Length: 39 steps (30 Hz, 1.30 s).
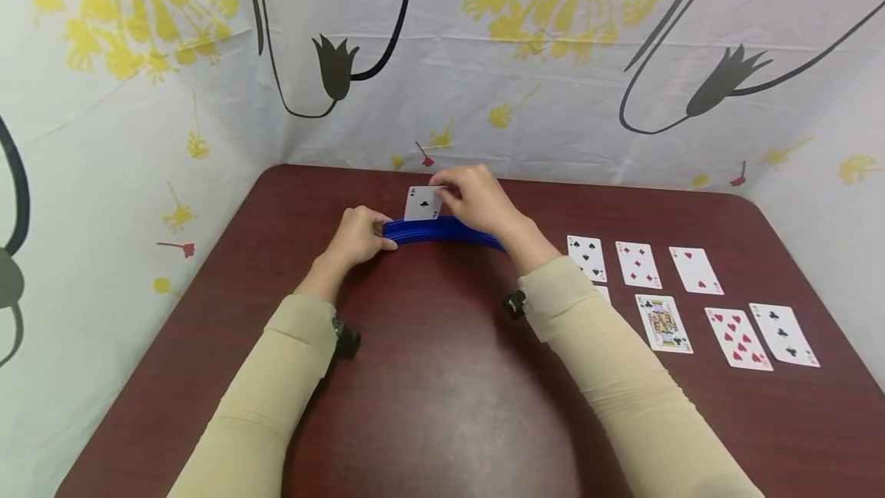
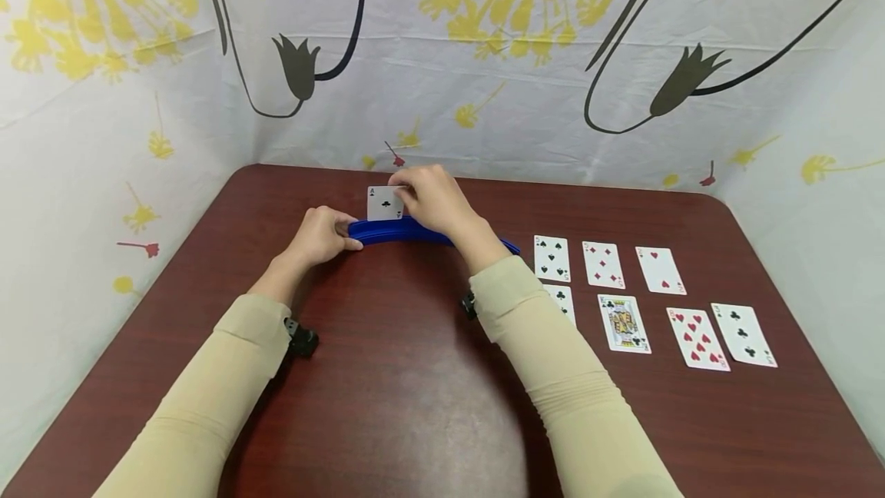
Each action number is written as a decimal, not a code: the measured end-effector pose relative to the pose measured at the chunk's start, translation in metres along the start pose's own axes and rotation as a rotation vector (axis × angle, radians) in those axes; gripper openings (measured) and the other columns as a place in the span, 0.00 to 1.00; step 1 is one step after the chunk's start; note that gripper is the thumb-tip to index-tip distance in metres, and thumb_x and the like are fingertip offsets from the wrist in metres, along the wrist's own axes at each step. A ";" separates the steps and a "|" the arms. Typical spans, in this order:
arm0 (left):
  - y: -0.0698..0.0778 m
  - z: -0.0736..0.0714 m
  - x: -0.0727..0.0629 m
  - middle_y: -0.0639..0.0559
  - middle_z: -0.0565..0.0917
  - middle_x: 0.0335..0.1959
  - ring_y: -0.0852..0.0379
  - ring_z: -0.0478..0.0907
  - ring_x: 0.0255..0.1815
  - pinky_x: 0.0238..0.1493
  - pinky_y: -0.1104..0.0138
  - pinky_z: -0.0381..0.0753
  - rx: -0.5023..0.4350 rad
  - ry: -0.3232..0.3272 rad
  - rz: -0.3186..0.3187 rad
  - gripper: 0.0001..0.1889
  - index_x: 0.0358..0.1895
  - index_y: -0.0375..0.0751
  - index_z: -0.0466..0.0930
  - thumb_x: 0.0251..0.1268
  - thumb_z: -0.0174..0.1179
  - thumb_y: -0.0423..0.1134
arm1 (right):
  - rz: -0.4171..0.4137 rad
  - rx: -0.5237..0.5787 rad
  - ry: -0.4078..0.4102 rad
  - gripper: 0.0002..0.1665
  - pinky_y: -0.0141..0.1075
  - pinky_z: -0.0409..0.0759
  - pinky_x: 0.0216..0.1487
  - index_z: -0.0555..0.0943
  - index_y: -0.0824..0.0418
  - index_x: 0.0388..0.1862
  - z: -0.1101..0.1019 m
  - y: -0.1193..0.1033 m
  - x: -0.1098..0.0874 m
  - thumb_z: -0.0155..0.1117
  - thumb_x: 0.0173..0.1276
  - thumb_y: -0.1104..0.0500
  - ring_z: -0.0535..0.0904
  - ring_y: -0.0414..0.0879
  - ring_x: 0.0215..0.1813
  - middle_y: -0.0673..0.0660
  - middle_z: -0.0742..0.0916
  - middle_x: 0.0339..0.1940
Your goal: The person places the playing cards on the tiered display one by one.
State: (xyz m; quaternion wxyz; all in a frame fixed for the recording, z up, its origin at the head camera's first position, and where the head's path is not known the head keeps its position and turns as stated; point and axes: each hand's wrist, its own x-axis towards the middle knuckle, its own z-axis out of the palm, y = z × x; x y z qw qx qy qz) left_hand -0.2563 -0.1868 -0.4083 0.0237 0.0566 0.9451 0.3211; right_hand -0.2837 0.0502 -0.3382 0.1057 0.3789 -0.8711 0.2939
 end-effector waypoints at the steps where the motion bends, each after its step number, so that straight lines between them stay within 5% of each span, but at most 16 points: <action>1: 0.000 0.000 0.000 0.43 0.89 0.39 0.51 0.83 0.43 0.50 0.57 0.82 0.001 0.001 0.001 0.20 0.53 0.35 0.88 0.57 0.77 0.37 | -0.001 -0.004 -0.001 0.09 0.42 0.83 0.45 0.88 0.65 0.48 0.001 -0.001 0.001 0.65 0.73 0.65 0.86 0.50 0.42 0.60 0.90 0.43; 19: 0.005 0.006 0.003 0.42 0.88 0.37 0.50 0.83 0.40 0.47 0.57 0.83 -0.001 -0.002 0.034 0.22 0.53 0.32 0.87 0.56 0.77 0.37 | 0.016 -0.080 -0.011 0.10 0.41 0.83 0.44 0.88 0.61 0.50 0.016 -0.008 0.005 0.62 0.76 0.63 0.85 0.47 0.39 0.58 0.90 0.46; 39: 0.006 0.008 0.004 0.41 0.88 0.39 0.49 0.83 0.42 0.50 0.57 0.83 0.015 -0.011 0.036 0.23 0.55 0.32 0.86 0.56 0.77 0.38 | 0.058 -0.097 -0.118 0.15 0.41 0.82 0.45 0.86 0.60 0.57 0.022 -0.008 0.002 0.60 0.78 0.59 0.85 0.48 0.43 0.57 0.89 0.49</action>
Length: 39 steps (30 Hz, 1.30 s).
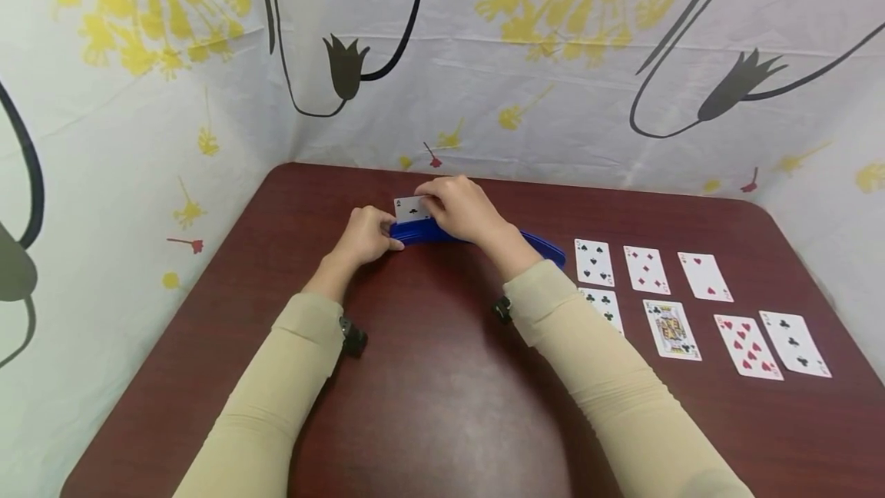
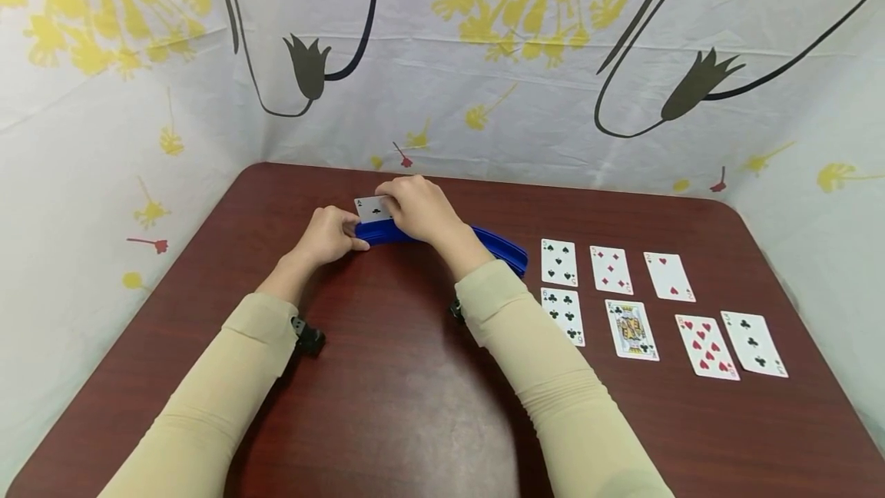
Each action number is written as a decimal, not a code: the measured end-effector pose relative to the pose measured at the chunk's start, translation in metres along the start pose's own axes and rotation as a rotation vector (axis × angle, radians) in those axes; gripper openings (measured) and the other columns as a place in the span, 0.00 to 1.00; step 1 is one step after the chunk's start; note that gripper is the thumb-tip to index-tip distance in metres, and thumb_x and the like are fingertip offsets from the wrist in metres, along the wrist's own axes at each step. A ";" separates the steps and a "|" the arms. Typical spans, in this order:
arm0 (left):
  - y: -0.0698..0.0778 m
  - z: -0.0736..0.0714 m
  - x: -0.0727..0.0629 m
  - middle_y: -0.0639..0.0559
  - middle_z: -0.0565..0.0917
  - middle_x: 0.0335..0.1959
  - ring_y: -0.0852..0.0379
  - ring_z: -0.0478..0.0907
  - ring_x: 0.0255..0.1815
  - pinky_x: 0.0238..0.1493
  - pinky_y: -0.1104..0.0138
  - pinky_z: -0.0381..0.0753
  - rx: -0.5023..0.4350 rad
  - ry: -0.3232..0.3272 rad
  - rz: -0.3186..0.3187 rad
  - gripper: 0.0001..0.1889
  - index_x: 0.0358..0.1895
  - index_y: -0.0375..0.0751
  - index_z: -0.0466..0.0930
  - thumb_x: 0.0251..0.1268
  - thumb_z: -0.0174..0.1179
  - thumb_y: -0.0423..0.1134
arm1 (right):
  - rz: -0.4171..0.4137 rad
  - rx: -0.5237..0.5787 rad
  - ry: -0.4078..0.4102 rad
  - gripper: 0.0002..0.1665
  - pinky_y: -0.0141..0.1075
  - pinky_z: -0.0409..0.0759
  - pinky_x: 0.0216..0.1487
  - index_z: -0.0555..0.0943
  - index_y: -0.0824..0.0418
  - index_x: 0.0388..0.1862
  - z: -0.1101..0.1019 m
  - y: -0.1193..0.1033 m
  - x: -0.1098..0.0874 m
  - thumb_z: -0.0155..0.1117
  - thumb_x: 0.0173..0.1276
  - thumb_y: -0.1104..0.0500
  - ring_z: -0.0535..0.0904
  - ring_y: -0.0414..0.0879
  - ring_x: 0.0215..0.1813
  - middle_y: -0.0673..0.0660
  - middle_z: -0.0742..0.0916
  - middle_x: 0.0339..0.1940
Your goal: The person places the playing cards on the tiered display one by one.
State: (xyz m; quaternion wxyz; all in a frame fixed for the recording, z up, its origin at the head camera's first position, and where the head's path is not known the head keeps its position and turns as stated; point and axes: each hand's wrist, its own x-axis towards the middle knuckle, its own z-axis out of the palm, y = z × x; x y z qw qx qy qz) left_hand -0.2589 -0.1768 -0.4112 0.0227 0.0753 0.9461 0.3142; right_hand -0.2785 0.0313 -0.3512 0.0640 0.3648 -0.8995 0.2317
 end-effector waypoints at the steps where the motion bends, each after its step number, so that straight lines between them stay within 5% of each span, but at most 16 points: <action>1: 0.000 0.000 0.000 0.42 0.88 0.39 0.49 0.82 0.42 0.49 0.57 0.83 0.000 -0.001 0.000 0.23 0.55 0.32 0.86 0.57 0.77 0.38 | 0.001 0.003 0.001 0.15 0.41 0.82 0.45 0.86 0.60 0.58 0.000 0.000 0.000 0.60 0.78 0.59 0.85 0.47 0.43 0.57 0.89 0.49; 10: -0.002 -0.001 0.000 0.43 0.85 0.33 0.50 0.78 0.37 0.44 0.58 0.80 0.012 0.002 0.005 0.15 0.45 0.33 0.88 0.58 0.76 0.38 | 0.037 -0.011 0.012 0.21 0.45 0.81 0.54 0.81 0.59 0.65 -0.003 0.001 -0.002 0.63 0.76 0.55 0.84 0.51 0.53 0.57 0.86 0.59; 18: -0.005 0.000 0.002 0.43 0.86 0.35 0.50 0.78 0.38 0.45 0.58 0.81 0.000 0.011 -0.009 0.17 0.47 0.33 0.88 0.57 0.76 0.38 | 0.061 0.007 0.012 0.23 0.47 0.77 0.64 0.79 0.60 0.67 -0.007 0.006 -0.005 0.62 0.77 0.55 0.79 0.52 0.64 0.58 0.83 0.64; 24: -0.005 -0.001 0.002 0.45 0.82 0.29 0.51 0.73 0.33 0.40 0.60 0.75 -0.008 0.005 -0.008 0.14 0.45 0.34 0.88 0.58 0.76 0.37 | 0.069 0.022 0.035 0.22 0.47 0.76 0.64 0.81 0.62 0.64 -0.009 0.015 -0.011 0.63 0.76 0.55 0.79 0.53 0.63 0.59 0.85 0.61; 30: -0.006 -0.003 0.002 0.41 0.84 0.38 0.50 0.75 0.42 0.50 0.57 0.79 -0.017 -0.021 -0.028 0.26 0.60 0.31 0.82 0.60 0.74 0.37 | 0.072 0.019 0.053 0.21 0.47 0.76 0.64 0.82 0.63 0.63 -0.014 0.023 -0.016 0.63 0.76 0.55 0.80 0.53 0.63 0.59 0.85 0.60; 39: -0.008 -0.006 0.004 0.39 0.85 0.42 0.48 0.77 0.45 0.52 0.55 0.80 -0.014 -0.017 -0.026 0.26 0.61 0.31 0.82 0.60 0.75 0.37 | 0.078 0.008 0.107 0.18 0.48 0.79 0.59 0.84 0.64 0.59 -0.026 0.039 -0.027 0.64 0.75 0.57 0.83 0.55 0.58 0.61 0.87 0.57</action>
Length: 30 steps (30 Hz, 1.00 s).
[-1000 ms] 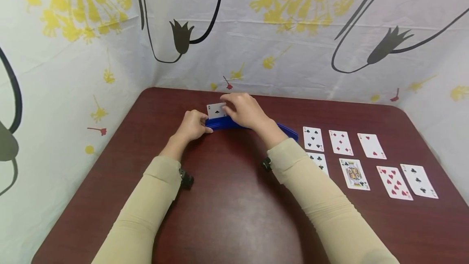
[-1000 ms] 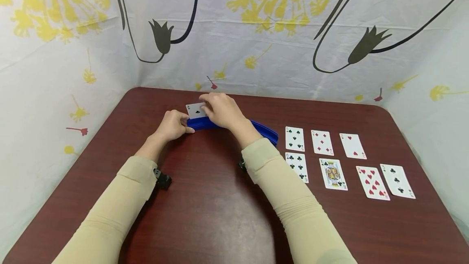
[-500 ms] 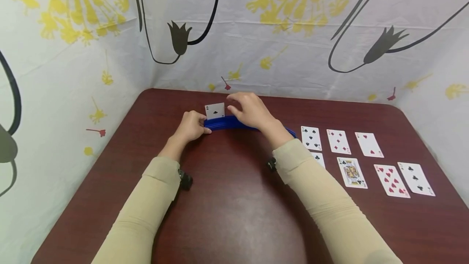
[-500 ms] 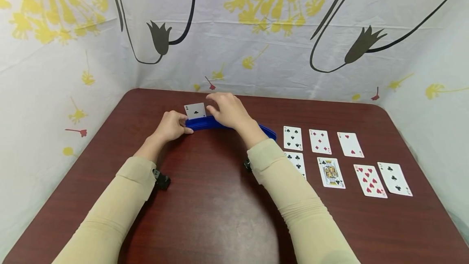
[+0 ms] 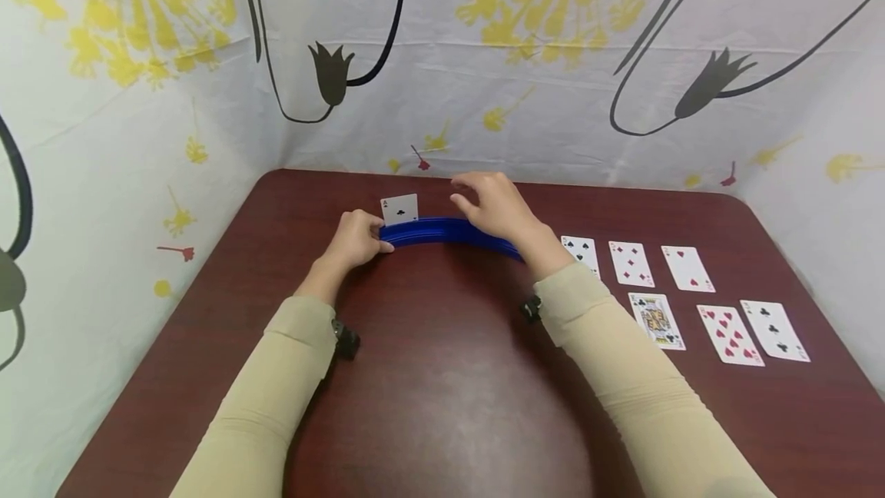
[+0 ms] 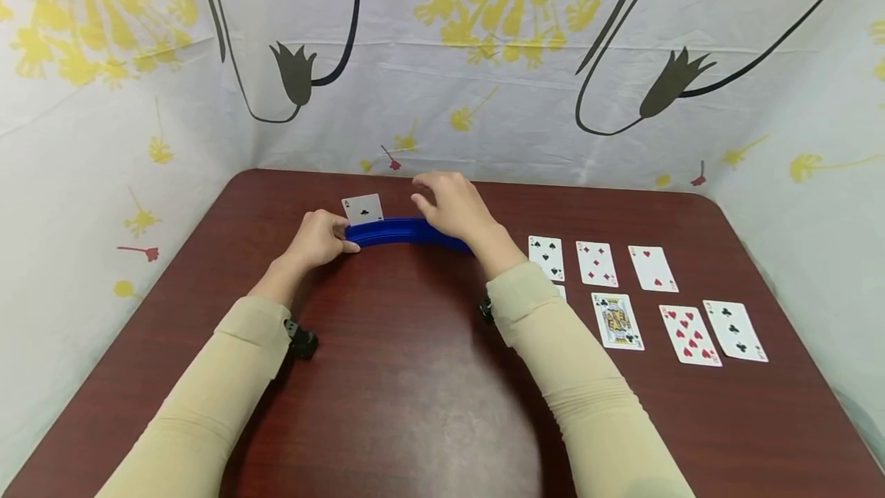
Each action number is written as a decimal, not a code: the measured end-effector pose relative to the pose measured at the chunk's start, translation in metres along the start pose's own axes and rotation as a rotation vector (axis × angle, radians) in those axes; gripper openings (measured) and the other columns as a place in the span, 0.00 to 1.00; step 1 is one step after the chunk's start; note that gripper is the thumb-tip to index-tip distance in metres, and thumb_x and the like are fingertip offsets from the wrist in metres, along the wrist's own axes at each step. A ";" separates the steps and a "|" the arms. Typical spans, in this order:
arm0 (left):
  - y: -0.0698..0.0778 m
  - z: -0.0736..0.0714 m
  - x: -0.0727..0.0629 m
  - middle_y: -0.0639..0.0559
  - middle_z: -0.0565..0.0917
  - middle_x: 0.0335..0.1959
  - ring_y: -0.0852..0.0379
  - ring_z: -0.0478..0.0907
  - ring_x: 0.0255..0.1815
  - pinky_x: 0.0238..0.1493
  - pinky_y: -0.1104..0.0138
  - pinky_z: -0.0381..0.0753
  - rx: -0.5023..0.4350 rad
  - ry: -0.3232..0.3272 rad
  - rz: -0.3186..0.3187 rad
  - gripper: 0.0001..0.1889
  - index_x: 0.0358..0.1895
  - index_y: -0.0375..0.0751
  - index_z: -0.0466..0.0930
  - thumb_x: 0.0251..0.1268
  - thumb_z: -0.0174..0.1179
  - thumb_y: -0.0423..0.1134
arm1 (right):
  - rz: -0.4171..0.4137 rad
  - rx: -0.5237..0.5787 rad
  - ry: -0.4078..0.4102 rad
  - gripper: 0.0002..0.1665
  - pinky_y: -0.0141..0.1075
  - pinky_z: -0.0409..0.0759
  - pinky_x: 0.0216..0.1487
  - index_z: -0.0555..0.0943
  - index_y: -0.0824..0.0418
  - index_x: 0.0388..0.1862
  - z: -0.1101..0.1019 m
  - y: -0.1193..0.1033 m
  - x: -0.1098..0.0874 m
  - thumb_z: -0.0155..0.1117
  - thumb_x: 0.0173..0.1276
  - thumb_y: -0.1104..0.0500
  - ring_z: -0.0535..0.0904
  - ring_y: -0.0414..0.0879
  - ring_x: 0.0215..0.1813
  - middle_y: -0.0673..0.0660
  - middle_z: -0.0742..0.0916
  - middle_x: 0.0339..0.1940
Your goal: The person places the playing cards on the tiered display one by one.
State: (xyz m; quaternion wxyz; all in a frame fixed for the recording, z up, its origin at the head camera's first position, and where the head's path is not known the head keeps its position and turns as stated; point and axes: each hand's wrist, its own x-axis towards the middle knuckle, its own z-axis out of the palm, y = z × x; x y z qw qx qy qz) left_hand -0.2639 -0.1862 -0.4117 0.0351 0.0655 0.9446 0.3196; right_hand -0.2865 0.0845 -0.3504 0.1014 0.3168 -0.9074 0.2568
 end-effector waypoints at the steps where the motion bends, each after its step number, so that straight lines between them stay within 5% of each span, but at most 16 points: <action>1: 0.000 0.000 0.000 0.39 0.85 0.42 0.48 0.77 0.45 0.52 0.55 0.80 0.005 0.000 0.001 0.26 0.61 0.31 0.82 0.60 0.75 0.37 | 0.004 0.003 0.001 0.18 0.48 0.79 0.58 0.84 0.64 0.59 -0.001 0.002 -0.002 0.64 0.75 0.57 0.83 0.54 0.57 0.61 0.87 0.56; 30: -0.001 0.001 0.002 0.35 0.85 0.53 0.44 0.81 0.56 0.58 0.52 0.80 0.007 -0.002 0.000 0.29 0.62 0.29 0.80 0.59 0.76 0.38 | 0.042 0.035 0.045 0.16 0.47 0.82 0.53 0.85 0.67 0.54 -0.021 0.033 -0.032 0.66 0.72 0.60 0.86 0.53 0.50 0.62 0.89 0.49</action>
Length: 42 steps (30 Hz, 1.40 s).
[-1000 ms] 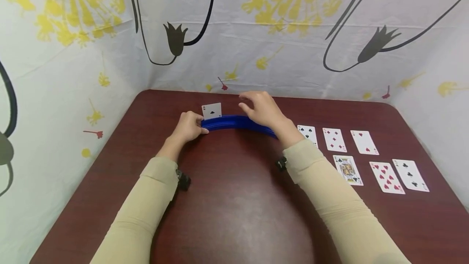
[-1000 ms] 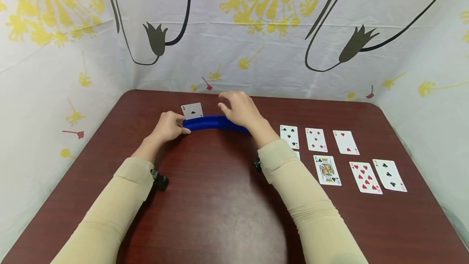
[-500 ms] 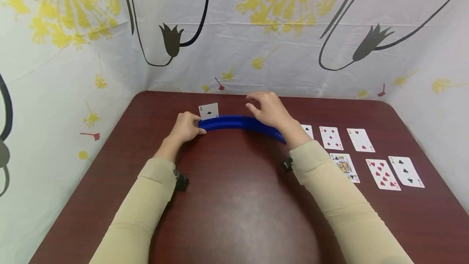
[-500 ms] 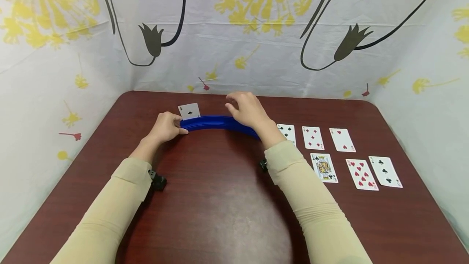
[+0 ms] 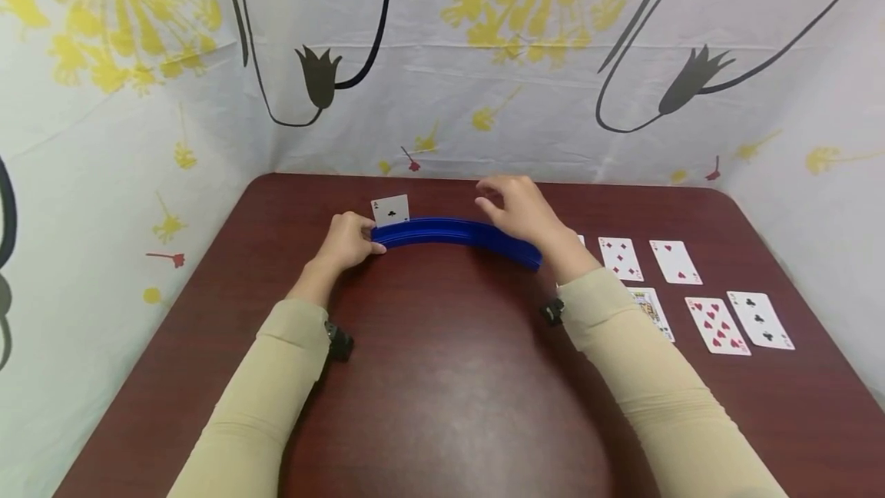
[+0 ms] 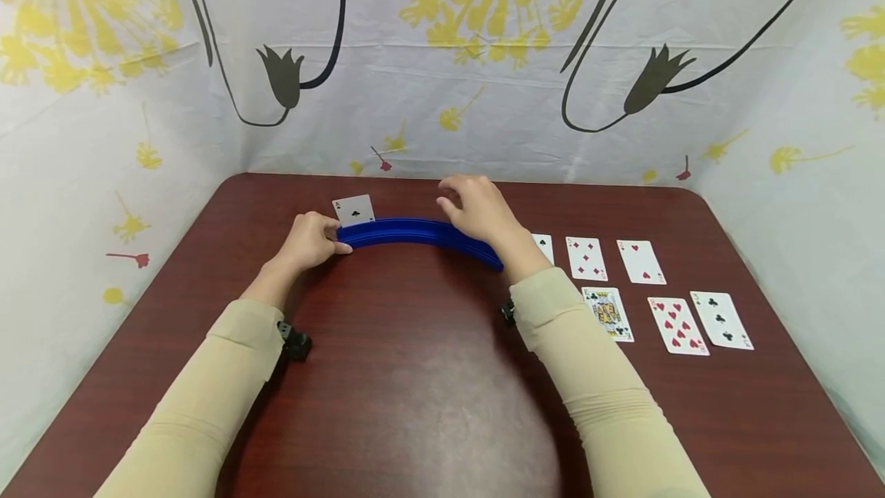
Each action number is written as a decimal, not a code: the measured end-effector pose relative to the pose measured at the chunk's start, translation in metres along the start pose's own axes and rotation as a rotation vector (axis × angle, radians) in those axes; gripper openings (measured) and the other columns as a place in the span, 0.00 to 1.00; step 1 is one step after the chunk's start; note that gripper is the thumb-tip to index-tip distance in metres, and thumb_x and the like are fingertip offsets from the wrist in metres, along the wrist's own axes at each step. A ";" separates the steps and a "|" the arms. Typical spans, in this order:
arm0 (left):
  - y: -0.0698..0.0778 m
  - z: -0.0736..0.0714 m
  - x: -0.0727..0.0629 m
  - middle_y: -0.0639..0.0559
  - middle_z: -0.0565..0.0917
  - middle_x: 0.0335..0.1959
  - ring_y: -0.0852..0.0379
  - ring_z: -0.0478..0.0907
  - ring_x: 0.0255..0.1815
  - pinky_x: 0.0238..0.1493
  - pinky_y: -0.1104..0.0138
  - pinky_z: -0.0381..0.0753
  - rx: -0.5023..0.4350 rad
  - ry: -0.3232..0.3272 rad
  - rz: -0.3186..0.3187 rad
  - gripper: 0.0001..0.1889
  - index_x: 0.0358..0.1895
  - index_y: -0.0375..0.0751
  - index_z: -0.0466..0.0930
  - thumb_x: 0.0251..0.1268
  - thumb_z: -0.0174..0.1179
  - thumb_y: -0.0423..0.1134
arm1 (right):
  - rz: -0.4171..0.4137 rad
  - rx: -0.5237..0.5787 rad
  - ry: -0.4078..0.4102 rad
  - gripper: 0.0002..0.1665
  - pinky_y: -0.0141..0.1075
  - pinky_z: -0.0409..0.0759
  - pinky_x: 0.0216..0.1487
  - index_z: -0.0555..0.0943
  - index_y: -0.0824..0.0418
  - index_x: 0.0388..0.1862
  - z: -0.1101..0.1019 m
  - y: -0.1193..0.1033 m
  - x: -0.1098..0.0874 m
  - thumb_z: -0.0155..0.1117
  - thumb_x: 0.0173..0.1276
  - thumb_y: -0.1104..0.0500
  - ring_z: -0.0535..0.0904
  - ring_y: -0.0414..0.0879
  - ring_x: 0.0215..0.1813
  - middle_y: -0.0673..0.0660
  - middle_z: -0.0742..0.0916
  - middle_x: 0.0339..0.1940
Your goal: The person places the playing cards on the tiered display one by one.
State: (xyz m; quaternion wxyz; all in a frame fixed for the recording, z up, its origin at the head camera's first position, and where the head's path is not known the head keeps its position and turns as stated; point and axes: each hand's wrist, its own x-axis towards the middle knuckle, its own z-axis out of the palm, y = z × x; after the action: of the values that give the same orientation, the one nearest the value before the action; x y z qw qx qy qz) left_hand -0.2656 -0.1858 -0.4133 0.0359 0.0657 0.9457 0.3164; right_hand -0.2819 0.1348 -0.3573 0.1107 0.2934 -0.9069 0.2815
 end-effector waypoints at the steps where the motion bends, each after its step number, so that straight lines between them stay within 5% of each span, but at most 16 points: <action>1: 0.000 0.000 0.000 0.35 0.85 0.53 0.44 0.81 0.56 0.58 0.52 0.80 -0.001 0.001 0.000 0.29 0.62 0.29 0.80 0.58 0.76 0.38 | 0.002 -0.002 0.000 0.15 0.47 0.82 0.52 0.85 0.67 0.54 -0.001 0.001 -0.001 0.66 0.72 0.60 0.86 0.53 0.50 0.62 0.89 0.49; 42: -0.001 0.001 0.001 0.36 0.87 0.47 0.46 0.81 0.50 0.56 0.53 0.81 0.017 0.010 0.011 0.28 0.60 0.29 0.82 0.58 0.76 0.38 | 0.070 -0.066 0.000 0.16 0.52 0.82 0.51 0.84 0.72 0.51 -0.040 0.045 -0.047 0.67 0.70 0.62 0.87 0.59 0.46 0.67 0.89 0.44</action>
State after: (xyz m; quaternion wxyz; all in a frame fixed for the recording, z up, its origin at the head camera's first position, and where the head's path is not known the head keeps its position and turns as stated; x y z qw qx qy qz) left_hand -0.2665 -0.1863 -0.4148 0.0288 0.0698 0.9481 0.3088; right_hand -0.2695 0.2094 -0.3620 0.1104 0.2576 -0.9254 0.2551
